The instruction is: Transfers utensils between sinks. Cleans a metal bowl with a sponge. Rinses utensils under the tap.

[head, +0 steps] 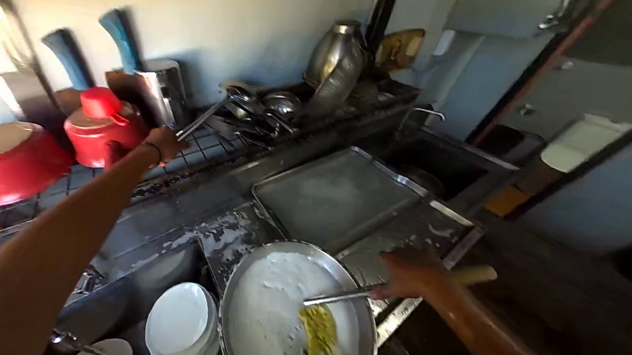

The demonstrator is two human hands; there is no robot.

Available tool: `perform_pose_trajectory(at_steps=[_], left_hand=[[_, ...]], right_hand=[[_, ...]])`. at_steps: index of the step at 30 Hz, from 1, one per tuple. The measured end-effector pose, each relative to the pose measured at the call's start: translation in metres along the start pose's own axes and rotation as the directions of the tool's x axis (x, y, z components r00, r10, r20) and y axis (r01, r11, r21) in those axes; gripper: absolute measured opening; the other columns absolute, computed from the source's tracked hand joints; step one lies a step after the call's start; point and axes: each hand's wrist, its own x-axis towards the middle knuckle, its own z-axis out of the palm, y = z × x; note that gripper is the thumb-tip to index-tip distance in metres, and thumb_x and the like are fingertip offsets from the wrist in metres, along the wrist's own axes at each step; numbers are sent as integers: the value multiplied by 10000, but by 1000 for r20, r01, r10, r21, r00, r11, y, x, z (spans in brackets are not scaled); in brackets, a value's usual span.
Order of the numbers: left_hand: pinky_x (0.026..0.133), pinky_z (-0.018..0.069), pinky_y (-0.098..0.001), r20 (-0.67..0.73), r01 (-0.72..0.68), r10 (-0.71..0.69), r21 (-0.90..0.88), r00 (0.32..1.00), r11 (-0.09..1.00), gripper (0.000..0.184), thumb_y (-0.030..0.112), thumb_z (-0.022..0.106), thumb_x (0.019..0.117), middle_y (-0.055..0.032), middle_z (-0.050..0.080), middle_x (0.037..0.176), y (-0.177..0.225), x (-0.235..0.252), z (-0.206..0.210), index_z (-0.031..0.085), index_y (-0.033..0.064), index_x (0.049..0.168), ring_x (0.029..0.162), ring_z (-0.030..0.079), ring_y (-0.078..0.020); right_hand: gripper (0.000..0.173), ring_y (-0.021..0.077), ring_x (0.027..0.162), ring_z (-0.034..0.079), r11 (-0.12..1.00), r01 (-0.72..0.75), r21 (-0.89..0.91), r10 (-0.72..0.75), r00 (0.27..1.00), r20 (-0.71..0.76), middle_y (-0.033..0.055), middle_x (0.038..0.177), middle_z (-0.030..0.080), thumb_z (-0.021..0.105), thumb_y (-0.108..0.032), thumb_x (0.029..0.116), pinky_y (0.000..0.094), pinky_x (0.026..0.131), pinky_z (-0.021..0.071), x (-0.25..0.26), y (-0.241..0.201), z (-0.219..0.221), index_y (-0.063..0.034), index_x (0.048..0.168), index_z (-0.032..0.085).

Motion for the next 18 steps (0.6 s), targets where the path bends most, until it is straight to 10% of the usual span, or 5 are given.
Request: perform_pose_trajectory(at_steps=[6, 9, 11, 14, 18], left_hand=[[923, 479, -723, -120, 5, 16, 167, 993, 986, 561, 457, 574, 1035, -354, 644, 1140, -12, 26, 13, 655, -95, 1091, 1132, 623, -525], [977, 449, -730, -193, 8, 32, 203, 981, 979, 546, 450, 559, 1042, -352, 602, 1267, -18, 24, 26, 654, -71, 1176, 1261, 547, -527], [1033, 393, -738, -274, 21, 45, 234, 961, 972, 528, 430, 565, 1041, -342, 542, 1383, -20, 20, 34, 643, -52, 1243, 1370, 450, -519], [1061, 329, -736, -451, -6, 127, 260, 884, 966, 627, 488, 634, 983, -319, 423, 1504, -14, 5, 43, 596, -10, 1361, 1432, 341, -517], [1068, 426, -642, -407, -487, 491, 123, 770, 865, 600, 480, 705, 925, -245, 596, 1336, 32, -91, 101, 634, 34, 1321, 1303, 524, -432]], right_hand=[[659, 416, 1059, 668, 985, 174, -8, -167, 958, 235, 237, 1057, 696, 488, -606, 1028, 639, 926, 496, -1, 37, 30, 18, 1043, 702], [722, 395, 999, 663, 951, 259, 168, -299, 907, 296, 234, 1028, 680, 356, -642, 1054, 623, 897, 490, -7, 34, 54, -5, 1146, 683], [818, 412, 1032, 660, 945, 204, 257, -295, 868, 398, 258, 1067, 676, 445, -740, 973, 640, 923, 485, -23, 17, 66, 10, 1227, 650], [592, 289, 719, 704, 944, 92, 318, -249, 829, 501, 171, 863, 680, 616, -552, 993, 466, 710, 602, -39, 3, 95, -3, 1212, 572], [334, 451, 1102, 661, 992, 127, -12, -121, 968, 221, 259, 1188, 672, 546, -227, 1052, 635, 918, 519, -83, -11, 72, 8, 1280, 614]])
